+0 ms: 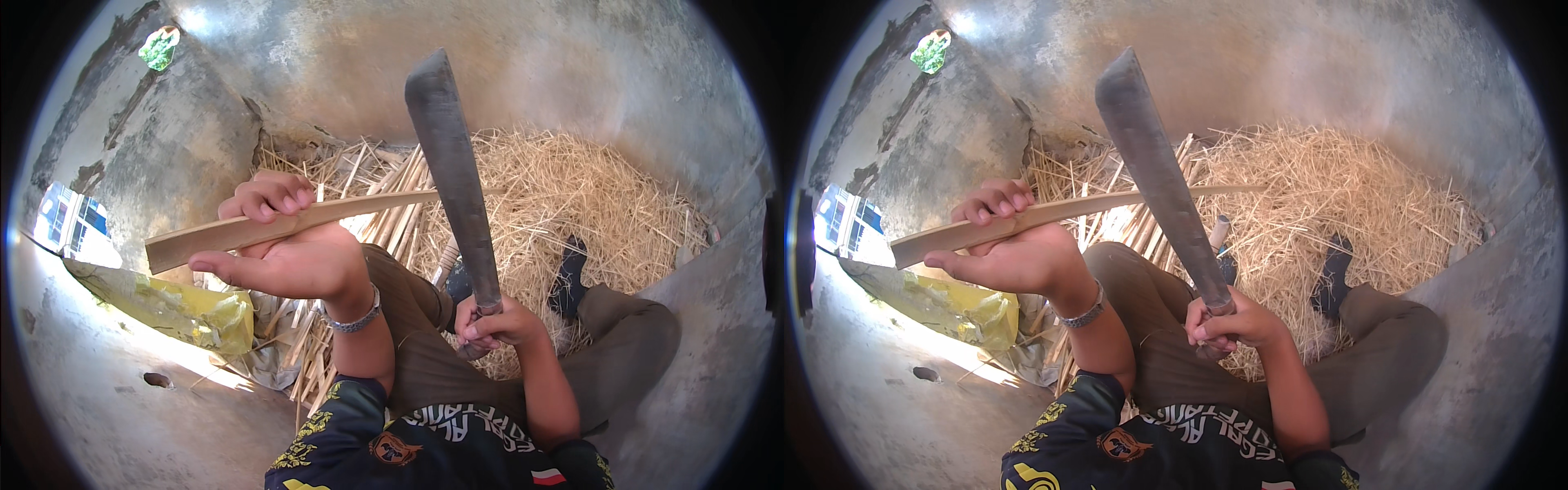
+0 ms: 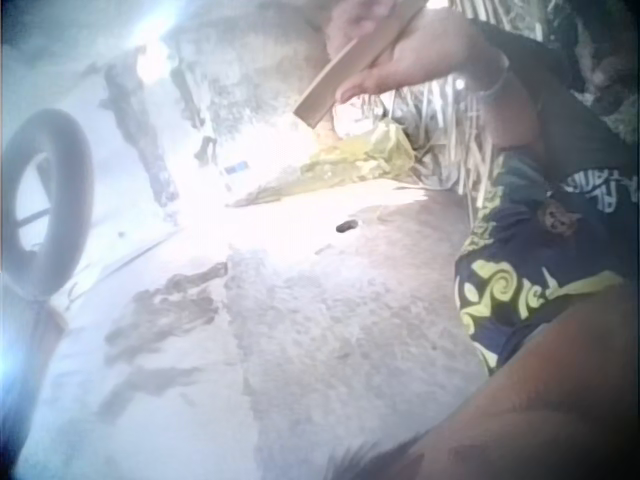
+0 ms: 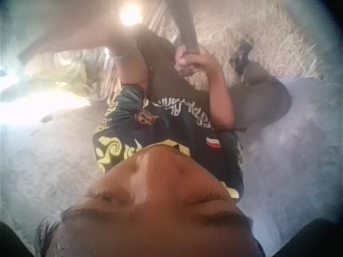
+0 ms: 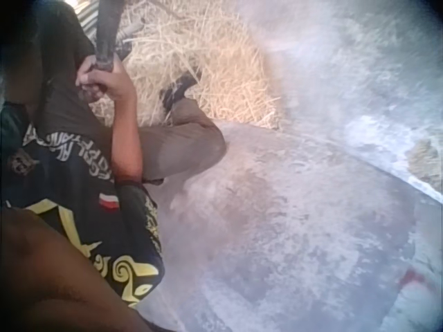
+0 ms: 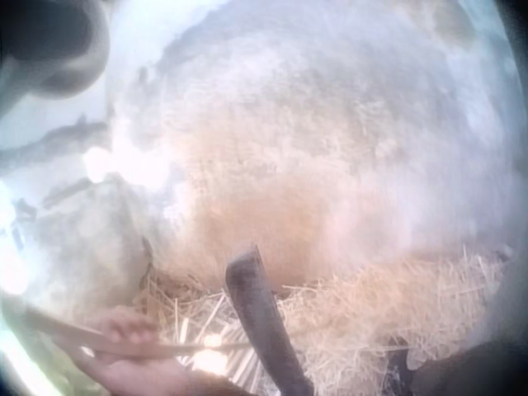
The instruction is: The person sits on the floor and uses a large knife to split a long bamboo strip into thinner slivers. They hold the bamboo with one hand and repeatedly strike it with the knife to separate the layers, discarding the finished pieces onto a pile of straw.
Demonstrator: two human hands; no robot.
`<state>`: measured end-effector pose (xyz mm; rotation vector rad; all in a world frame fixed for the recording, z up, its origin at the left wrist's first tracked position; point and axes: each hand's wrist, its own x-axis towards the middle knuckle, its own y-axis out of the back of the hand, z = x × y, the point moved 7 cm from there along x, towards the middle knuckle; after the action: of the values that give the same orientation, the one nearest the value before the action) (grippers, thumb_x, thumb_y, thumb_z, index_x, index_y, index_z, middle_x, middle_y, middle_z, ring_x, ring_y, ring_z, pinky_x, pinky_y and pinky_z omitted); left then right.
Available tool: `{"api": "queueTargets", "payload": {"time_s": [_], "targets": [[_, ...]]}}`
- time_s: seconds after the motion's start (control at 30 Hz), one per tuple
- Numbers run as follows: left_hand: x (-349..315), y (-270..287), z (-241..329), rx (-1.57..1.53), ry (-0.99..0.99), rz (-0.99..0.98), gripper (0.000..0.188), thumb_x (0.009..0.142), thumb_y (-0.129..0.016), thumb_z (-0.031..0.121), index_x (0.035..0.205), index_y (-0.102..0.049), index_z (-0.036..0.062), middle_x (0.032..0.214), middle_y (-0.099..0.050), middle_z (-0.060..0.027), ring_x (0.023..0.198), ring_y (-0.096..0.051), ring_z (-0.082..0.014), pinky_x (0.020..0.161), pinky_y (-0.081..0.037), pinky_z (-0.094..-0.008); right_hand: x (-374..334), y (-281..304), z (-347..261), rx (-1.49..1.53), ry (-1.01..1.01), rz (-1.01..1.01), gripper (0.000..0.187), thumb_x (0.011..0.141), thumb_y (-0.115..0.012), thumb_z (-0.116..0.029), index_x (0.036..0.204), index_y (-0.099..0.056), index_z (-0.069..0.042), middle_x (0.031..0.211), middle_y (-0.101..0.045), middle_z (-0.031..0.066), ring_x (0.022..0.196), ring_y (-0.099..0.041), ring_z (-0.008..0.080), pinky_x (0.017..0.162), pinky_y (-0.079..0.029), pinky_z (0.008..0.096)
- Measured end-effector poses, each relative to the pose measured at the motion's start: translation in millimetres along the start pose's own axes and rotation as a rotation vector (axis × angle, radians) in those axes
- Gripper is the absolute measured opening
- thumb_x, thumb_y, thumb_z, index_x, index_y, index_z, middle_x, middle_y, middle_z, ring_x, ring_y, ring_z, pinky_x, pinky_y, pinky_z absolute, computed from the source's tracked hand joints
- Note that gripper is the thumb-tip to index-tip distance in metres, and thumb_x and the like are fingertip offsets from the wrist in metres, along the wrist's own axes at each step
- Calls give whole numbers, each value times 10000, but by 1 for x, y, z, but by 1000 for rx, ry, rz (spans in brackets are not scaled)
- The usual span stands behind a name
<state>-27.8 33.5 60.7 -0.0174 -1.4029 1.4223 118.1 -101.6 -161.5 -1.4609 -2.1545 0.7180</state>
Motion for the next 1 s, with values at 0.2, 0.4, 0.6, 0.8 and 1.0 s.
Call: {"api": "queueTargets", "payload": {"time_s": [0.2,0.4,0.6,0.8,1.0], "targets": [[2,2,1,7,-11,-62,671,1003,-250,715,736,-421,123,658,-408,-30,595,-429,-168,544,-365,-295,-2,0,-1,13,-8,4,107,856,-686,-48,852,-656,54,536,-494,13,413,-433,61,411,-328,239],[2,1,3,9,-26,-48,680,1015,-200,697,730,-411,117,634,-406,-39,581,-422,-163,540,-364,-283,-1,-1,2,-9,-23,-16,104,854,-674,-40,859,-652,62,536,-497,21,419,-433,69,421,-328,242],[0,-3,4,-15,-27,-6,691,1026,-160,682,723,-402,110,609,-395,-46,570,-402,-161,536,-350,-275,-2,-4,3,-27,-35,-21,98,854,-683,-41,842,-648,49,541,-479,10,424,-408,61,424,-314,243],[1,-2,3,-12,-28,-33,693,1024,-167,686,727,-404,107,612,-392,-47,575,-397,-162,540,-337,-274,-2,-6,2,-14,-38,-24,102,851,-690,-47,836,-647,44,542,-481,9,427,-412,60,427,-316,241],[1,-1,4,16,-26,-39,697,1021,-177,693,730,-406,103,615,-395,-51,582,-393,-163,548,-328,-274,-2,-5,4,-42,-45,-20,117,848,-700,-62,832,-645,41,535,-489,8,423,-417,58,430,-326,243]]}}
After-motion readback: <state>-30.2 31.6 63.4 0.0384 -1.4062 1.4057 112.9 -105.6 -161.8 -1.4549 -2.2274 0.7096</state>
